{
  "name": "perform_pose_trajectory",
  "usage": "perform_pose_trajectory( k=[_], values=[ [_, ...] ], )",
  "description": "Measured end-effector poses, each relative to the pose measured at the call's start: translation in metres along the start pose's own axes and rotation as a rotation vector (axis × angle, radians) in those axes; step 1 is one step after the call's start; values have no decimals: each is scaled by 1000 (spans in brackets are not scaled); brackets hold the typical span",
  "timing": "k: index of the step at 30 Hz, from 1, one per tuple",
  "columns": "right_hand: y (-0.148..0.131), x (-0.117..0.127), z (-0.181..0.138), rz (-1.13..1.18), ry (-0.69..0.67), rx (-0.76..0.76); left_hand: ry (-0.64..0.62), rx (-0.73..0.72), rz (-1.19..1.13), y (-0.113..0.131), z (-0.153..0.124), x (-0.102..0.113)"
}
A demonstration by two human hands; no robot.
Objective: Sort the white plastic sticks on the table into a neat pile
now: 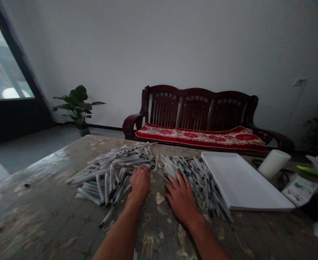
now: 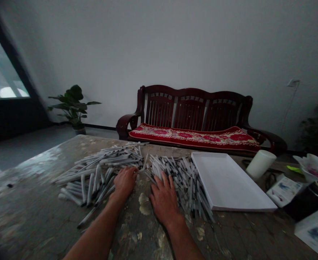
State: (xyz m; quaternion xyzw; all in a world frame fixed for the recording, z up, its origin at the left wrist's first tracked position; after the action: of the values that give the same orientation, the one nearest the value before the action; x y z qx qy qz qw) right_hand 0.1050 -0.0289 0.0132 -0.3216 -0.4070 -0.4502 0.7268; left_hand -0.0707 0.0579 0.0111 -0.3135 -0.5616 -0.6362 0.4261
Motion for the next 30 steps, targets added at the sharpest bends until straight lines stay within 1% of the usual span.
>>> perform_pose_trajectory(
  k=[2,3,5,7,9,11,12,14,16,19,23,28,30],
  values=[
    [2,6,0,7,77,-9,48,23,-122,3,2,2],
    [4,9,0,14,123,-18,72,34,-237,5,3,2],
    [9,18,0,40,212,-51,86,72,-566,11,5,-3],
    [17,25,-2,83,285,-125,30,145,-964,20,3,-14],
    [25,29,-5,129,321,-222,-83,223,-1339,35,-3,-28],
    [31,30,-9,151,316,-292,-160,264,-1609,51,-13,-37],
    [33,29,-10,150,301,-309,-199,279,-1692,58,-18,-40],
    [35,27,-13,137,262,-323,-258,296,-1775,69,-27,-44],
    [38,24,-14,153,221,-342,-287,297,-1794,74,-32,-45],
    [43,22,-15,211,170,-399,-306,267,-1806,76,-35,-44],
    [45,26,-12,270,116,-444,-395,232,-1788,77,-35,-43],
    [42,20,-9,463,-98,-455,-497,153,-1769,83,-39,-44],
    [42,16,-8,512,-143,-444,-535,119,-1759,88,-41,-46]
  ],
)
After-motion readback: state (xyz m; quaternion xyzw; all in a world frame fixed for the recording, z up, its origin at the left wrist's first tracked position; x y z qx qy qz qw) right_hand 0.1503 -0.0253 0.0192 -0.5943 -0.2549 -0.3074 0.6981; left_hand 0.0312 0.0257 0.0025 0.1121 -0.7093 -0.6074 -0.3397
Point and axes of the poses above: each hand's wrist, its own z-axis towards the middle knuckle, its own x-axis out of the back of the hand, y = z × x, the point moved 5 cm from there along z, towards the middle knuckle, and after that the axes turned 6 degrees about -z, right-handed, at the moved point
